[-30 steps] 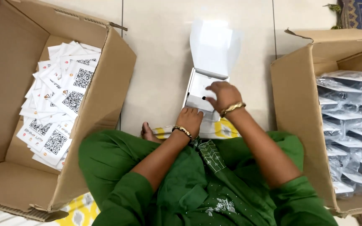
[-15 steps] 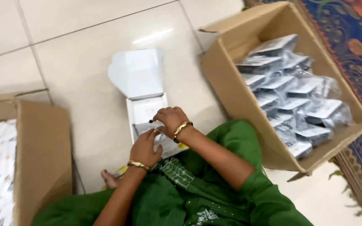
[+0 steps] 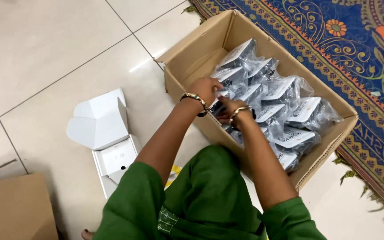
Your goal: Sorting items and applying QR code stickers to small white boxes and larger cardboard containers.
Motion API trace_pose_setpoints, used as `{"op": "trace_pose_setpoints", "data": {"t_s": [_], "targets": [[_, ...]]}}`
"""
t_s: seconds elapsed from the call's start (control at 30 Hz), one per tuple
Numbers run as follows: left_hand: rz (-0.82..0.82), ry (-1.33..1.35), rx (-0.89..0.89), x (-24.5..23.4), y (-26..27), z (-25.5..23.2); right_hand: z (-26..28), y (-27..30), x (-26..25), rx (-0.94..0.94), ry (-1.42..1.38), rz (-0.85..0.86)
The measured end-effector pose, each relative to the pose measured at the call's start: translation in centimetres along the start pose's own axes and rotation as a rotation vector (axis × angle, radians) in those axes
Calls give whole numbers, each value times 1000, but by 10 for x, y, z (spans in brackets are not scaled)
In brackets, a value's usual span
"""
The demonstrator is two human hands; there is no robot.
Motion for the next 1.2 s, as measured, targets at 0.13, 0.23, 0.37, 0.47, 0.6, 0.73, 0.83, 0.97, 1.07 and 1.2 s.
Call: {"op": "trace_pose_setpoints", "data": {"t_s": [0.13,0.23,0.37,0.47,0.6,0.73,0.83,0.97,1.07,1.2], "targets": [[161,-108,-123,49,-30,46,-18,-30,15,-54,-1,16],[192,41,-29,54,-37,37,-20,-30,15,14,-52,-22],[372,-75,86,44,-34,-42,-9,-4,-12,49,-87,-16],[569,-13,-55,80,-49,-38,11,39,-61,3,-6,76],[676,349,141,110,-65,-75,51,92,-124,-216,277,250],[657,401,325,106,-55,-107,68,118,-150,-256,245,291],[472,253,222,100,-49,-94,61,118,-160,-306,98,172],[166,581,-260,84,-23,-50,42,128,-150,-361,-163,-6],[123,857,-429,64,16,-30,40,128,-134,-377,-245,1],[236,890,-329,-2,100,-3,78,171,-74,-417,-209,109]]}}
Point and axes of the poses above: each hand's wrist, its own y-axis away from the middle knuckle, its own x-axis out of the palm, z = x × y, the point moved 8 cm from there along -y, towards the middle knuckle, and after that the axes turned 9 degrees about y, right-handed, at the moved point
